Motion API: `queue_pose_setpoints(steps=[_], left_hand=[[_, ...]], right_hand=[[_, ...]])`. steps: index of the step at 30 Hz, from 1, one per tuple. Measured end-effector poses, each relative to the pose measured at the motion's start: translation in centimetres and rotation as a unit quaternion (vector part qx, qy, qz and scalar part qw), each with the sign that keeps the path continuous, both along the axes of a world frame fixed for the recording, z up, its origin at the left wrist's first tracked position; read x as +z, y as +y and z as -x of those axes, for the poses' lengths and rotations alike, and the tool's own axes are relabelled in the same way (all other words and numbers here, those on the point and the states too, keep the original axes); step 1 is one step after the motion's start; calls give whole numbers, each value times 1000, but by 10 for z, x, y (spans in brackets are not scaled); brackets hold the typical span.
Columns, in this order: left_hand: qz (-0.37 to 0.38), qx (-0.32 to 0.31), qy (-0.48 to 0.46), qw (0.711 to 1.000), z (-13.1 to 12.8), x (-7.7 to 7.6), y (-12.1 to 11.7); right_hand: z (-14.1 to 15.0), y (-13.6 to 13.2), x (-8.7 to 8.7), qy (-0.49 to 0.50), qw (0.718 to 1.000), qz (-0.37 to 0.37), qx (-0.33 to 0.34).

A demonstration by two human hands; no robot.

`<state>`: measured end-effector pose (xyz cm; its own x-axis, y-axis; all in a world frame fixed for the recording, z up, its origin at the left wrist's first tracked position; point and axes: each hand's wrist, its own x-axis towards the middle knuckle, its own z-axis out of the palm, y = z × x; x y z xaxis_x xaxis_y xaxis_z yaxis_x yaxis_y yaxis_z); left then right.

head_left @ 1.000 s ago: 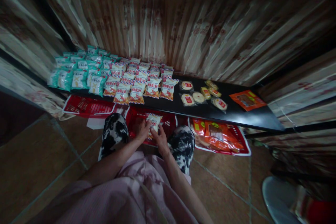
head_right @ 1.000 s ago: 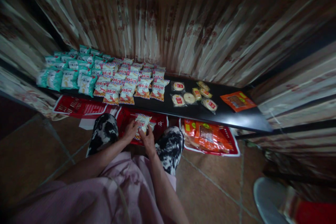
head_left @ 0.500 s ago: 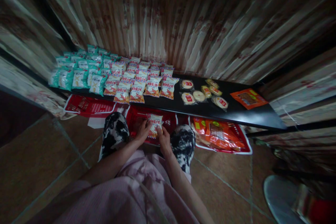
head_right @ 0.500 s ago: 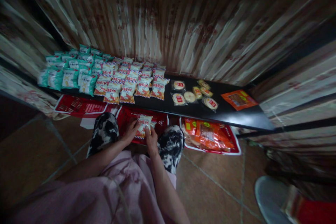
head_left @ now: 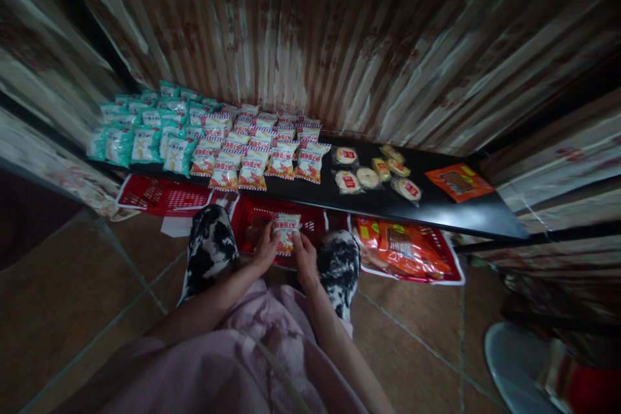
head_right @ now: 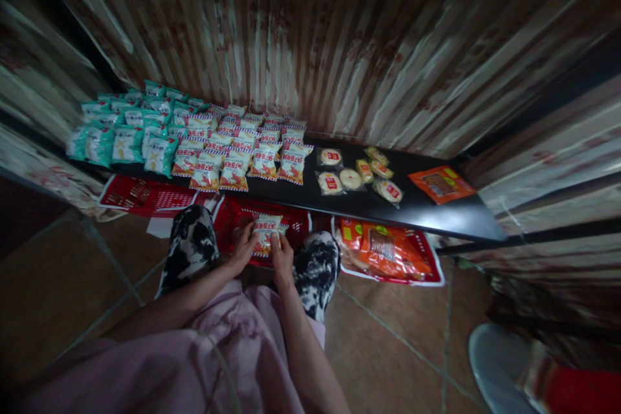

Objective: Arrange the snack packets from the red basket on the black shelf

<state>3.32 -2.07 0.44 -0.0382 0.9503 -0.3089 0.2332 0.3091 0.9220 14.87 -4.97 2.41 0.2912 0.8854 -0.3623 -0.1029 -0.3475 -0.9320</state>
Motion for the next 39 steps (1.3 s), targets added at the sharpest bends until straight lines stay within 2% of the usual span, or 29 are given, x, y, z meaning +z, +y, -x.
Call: queue_pose_setpoints(steps=[11,17,21,28,34,39], left_hand=[[-5,8,97,995,-2,10,-3],[-107,53,108,987,-1,11,-3],[-89,53,107,989,1,16,0],[0,83,12,996,5,22,4],[15,83,-56,995,4,19,6],[44,79,-119,989,3,16,9]], right_hand=[[2,2,-4,37,999,16,-16],[5,3,-2,-13,1000,-10,-11],[6,2,-4,-81,996,-28,-3],[15,-1,-8,-252,965,-73,18],[22,-2,-14,-315,942,-112,26],[24,-4,-15,-370,912,-177,20]])
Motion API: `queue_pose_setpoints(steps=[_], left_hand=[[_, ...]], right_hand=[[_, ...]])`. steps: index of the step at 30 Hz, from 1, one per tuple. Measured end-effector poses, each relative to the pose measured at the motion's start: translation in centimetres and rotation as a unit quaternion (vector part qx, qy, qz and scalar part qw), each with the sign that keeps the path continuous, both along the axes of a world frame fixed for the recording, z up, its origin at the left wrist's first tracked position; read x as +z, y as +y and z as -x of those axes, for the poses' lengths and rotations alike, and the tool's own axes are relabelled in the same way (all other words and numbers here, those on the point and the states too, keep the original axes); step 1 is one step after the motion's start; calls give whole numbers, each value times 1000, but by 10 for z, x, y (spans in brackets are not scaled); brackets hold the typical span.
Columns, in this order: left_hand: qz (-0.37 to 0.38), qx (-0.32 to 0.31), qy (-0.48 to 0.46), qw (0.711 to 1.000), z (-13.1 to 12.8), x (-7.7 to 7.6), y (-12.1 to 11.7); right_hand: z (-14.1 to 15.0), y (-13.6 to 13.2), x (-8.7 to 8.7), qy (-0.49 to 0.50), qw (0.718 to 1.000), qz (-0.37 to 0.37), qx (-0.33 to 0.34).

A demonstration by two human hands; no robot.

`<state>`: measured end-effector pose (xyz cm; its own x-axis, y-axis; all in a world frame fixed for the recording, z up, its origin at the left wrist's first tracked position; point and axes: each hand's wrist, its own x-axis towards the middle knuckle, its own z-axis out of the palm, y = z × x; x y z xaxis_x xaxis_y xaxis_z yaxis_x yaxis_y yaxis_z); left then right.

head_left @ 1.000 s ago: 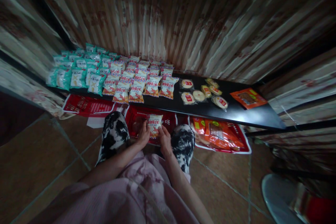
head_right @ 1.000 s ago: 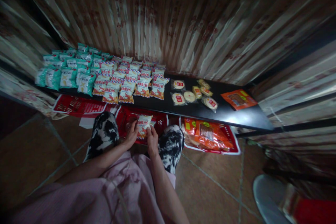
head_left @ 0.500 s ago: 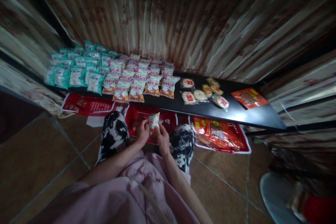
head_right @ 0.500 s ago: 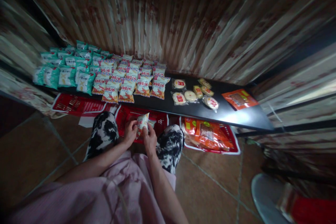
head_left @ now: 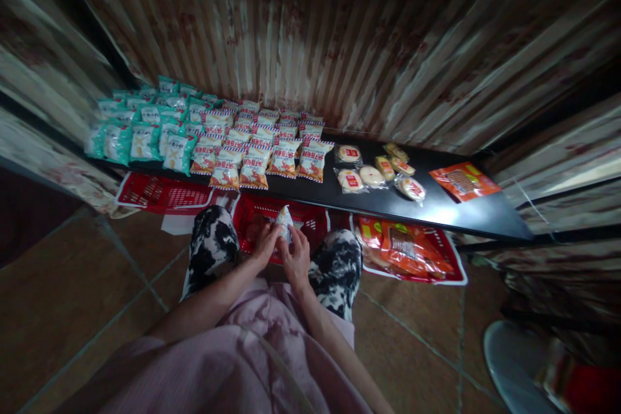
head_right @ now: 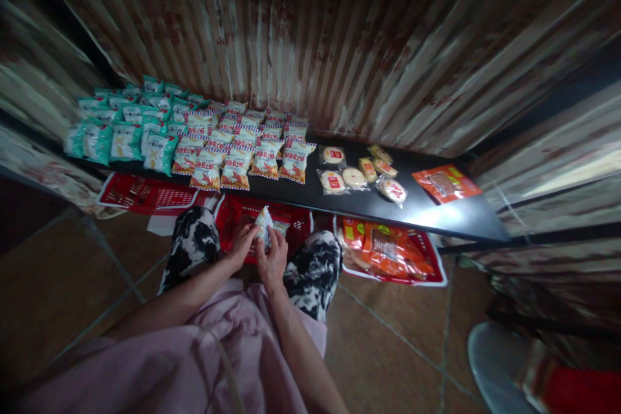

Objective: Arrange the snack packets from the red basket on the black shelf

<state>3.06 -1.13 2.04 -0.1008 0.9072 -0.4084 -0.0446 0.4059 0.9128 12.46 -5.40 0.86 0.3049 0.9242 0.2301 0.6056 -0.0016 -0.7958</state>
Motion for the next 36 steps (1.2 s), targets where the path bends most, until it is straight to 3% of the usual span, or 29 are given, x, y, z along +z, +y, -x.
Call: queue_pose_setpoints(steps=[13,19,24,31,36], left_hand=[[15,17,-79,997,-2,5,0],[41,16,-101,994,-2,-5,1],[53,18,-168,984,-4,-6,-2],[76,40,-176,981,-2,10,-2],[80,36,-166,982,0,7,-2]], right_hand=[[2,-1,11,-97,992,-62,50],[4,-3,10,-105,991,-69,53],[2,-3,16,-84,992,-61,74],[-3,0,21,-22,992,-63,104],[-9,4,20,18,995,-56,78]])
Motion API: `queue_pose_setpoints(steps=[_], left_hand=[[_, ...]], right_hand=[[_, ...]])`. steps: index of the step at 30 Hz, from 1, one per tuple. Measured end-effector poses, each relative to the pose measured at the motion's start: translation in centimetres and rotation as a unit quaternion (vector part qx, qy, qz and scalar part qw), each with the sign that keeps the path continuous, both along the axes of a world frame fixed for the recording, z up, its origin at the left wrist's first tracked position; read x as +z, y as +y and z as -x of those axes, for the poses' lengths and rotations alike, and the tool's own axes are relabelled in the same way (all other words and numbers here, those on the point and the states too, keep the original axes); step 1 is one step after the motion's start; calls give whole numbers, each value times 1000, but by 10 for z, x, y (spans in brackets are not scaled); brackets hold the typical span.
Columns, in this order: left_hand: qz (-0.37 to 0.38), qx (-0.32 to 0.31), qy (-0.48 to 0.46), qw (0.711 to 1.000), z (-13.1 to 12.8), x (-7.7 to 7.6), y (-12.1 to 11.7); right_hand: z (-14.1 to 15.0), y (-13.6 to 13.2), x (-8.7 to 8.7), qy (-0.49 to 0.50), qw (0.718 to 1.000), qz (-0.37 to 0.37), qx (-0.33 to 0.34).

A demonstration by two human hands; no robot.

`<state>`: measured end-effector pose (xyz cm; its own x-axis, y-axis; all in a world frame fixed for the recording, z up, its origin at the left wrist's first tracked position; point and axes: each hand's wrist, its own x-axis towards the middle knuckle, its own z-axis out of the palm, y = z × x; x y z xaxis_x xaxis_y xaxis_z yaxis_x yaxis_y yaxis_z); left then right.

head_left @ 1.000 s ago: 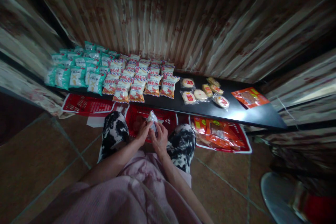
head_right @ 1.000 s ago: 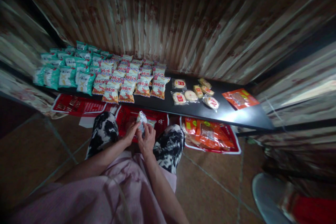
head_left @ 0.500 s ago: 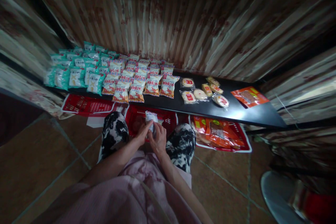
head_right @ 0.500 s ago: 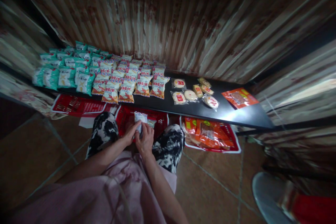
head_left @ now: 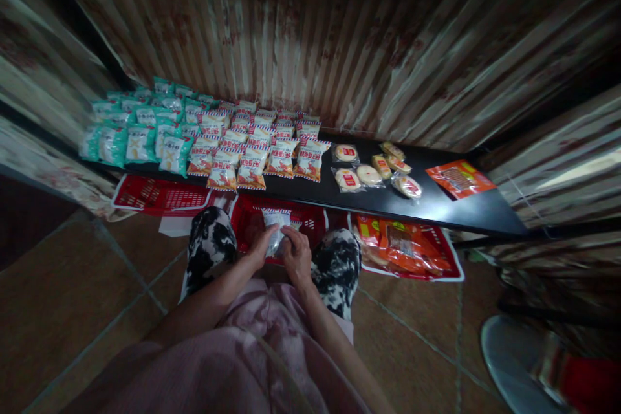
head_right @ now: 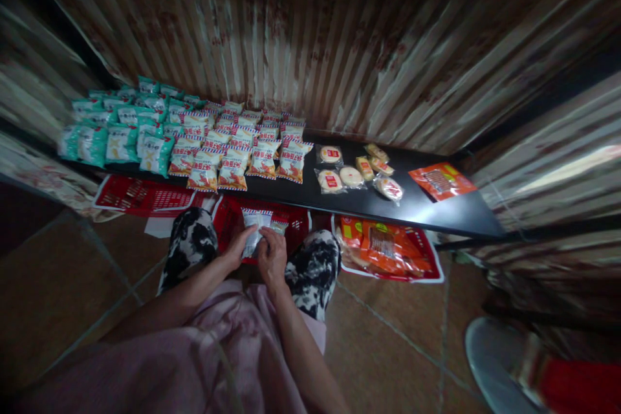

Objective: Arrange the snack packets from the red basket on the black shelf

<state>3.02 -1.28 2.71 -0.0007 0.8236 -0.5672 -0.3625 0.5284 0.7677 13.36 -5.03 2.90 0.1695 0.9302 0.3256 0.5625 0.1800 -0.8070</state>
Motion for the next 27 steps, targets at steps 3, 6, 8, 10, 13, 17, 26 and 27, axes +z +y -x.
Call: queue_pose_setpoints(steps=[3,6,8,10,13,17,26,27], left_hand=[[-10,21,-5,1000,-1,-2,1],[6,38,-40,998,-2,1,2],[18,39,-58,997,-3,4,3],[30,33,-68,997,-4,7,2],[47,30,-68,996,-5,8,1],[28,25,-50,998,-3,8,-1],[-90,-25,-6,996,-2,3,-2],[-90,-28,-8,995,-2,3,-3]], right_hand=[[-5,2,-3,12,998,20,-53],[-11,3,-4,40,991,70,-103],[-14,4,-4,78,985,119,-99],[-15,3,-2,118,974,176,-78],[-14,2,1,170,957,229,-59],[-12,1,4,236,944,226,-34],[-13,1,3,220,951,209,-63],[-13,1,4,213,954,205,-59]])
